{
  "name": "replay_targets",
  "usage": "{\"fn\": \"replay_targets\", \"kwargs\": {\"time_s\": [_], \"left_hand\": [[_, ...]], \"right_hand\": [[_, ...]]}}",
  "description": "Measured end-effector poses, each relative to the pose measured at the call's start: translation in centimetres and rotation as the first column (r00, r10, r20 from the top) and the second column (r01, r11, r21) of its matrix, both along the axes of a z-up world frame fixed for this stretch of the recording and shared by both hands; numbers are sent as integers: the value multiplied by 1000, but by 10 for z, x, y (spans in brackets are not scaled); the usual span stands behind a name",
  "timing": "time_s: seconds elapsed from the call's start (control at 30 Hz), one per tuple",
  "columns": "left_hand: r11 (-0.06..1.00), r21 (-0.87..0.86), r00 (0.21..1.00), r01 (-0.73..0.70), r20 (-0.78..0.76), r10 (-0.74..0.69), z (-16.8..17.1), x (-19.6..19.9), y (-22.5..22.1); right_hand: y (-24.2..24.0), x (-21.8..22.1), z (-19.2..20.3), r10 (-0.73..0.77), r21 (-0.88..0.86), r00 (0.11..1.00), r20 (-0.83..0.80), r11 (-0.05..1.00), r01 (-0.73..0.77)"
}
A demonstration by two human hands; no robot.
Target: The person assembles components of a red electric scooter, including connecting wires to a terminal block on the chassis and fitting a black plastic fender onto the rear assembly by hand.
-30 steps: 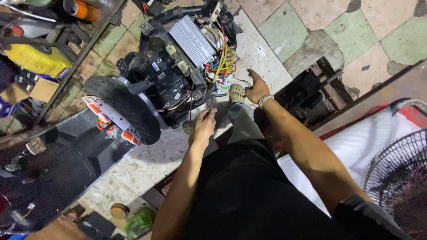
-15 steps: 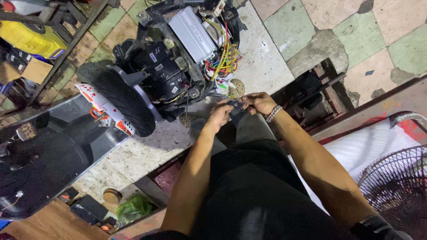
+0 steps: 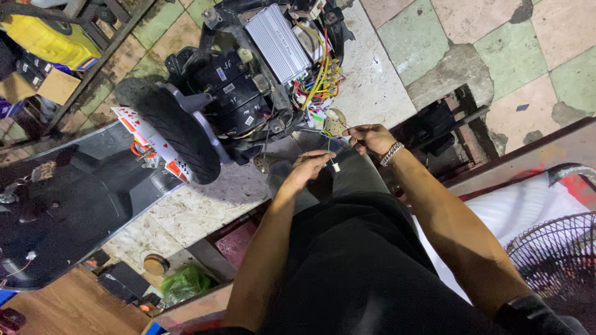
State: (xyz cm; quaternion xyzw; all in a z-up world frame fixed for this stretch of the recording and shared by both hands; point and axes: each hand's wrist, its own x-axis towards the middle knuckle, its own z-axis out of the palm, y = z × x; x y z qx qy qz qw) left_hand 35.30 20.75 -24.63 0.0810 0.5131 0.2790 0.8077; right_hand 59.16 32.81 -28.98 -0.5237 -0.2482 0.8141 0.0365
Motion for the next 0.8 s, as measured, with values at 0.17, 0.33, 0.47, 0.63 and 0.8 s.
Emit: {"fn": "replay_targets", "kwargs": {"time_s": [0.17, 0.33, 0.47, 0.63, 0.8], "left_hand": [[1000, 10, 984, -5, -181, 7, -5, 3, -1], [946, 220, 876, -238, -372, 307, -45, 32, 11], [885, 294, 760, -361, -458, 462, -46, 43, 32], [819, -126, 782, -560, -408, 471, -8, 24, 54], [751, -139, 760, -646, -207, 616, 11, -10, 40]], "right_hand": [[0, -1, 6, -2, -38, 1000, 0, 999, 2], [-4, -5, 32, -32, 58, 995, -96, 998, 37], [-24, -22, 61, 93, 167, 993, 74, 980, -104], [-34, -44, 64, 284, 510, 950, 132, 802, -311], [-1, -53, 11, -216, 396, 975, 51, 900, 179]]}}
